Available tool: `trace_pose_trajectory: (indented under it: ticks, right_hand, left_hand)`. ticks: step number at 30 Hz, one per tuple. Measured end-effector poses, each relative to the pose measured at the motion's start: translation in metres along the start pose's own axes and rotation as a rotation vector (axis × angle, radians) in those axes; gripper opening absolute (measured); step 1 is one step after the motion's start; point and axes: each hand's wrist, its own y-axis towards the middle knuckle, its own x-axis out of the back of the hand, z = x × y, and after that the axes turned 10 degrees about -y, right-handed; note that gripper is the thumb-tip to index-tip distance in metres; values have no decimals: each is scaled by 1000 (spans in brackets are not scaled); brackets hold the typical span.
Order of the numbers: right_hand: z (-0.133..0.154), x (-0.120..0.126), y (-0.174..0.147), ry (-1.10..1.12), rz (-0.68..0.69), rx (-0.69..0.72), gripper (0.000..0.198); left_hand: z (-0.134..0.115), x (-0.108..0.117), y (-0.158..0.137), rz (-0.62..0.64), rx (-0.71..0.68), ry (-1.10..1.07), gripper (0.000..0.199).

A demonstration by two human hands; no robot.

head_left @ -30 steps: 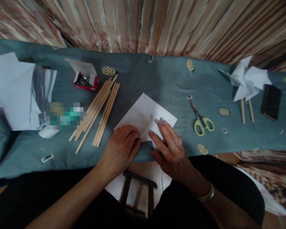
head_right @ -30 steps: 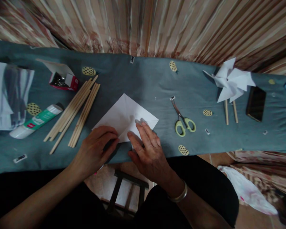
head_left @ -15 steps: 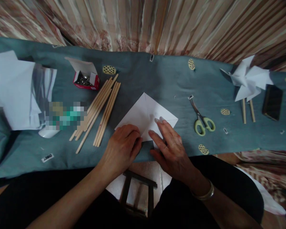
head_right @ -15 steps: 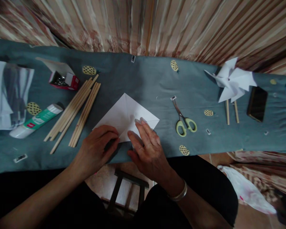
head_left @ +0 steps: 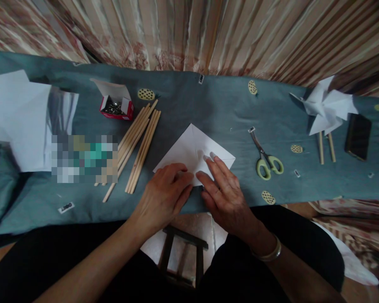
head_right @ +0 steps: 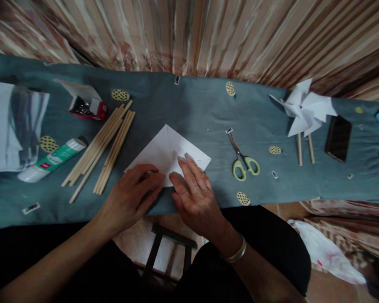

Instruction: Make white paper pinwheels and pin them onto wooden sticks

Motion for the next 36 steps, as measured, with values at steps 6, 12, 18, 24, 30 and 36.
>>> trace_pose_trajectory:
  ticks: [6, 12, 18, 24, 30, 36]
  right_hand:
    - [1, -1, 4, -6, -37, -1, 39]
    - [0, -2, 7, 26, -89, -5, 38]
    - [-2, -5, 12, 24, -98, -46, 39]
    - [-2, -7, 15, 8, -94, -34, 37]
    - [-2, -7, 16, -4, -79, -35, 39]
    - [1, -12, 16, -51, -81, 4, 42]
  left_hand:
    - [-1, -2, 0, 61, -20, 52, 24]
    - [-1, -3, 0, 71, -19, 69, 21]
    - [-1, -3, 0, 88, -7, 68, 21]
    - [-1, -2, 0, 98, -9, 73, 20]
    - [-2, -3, 0, 76, -15, 89, 18]
    - [-1, -4, 0, 86, -15, 87, 18]
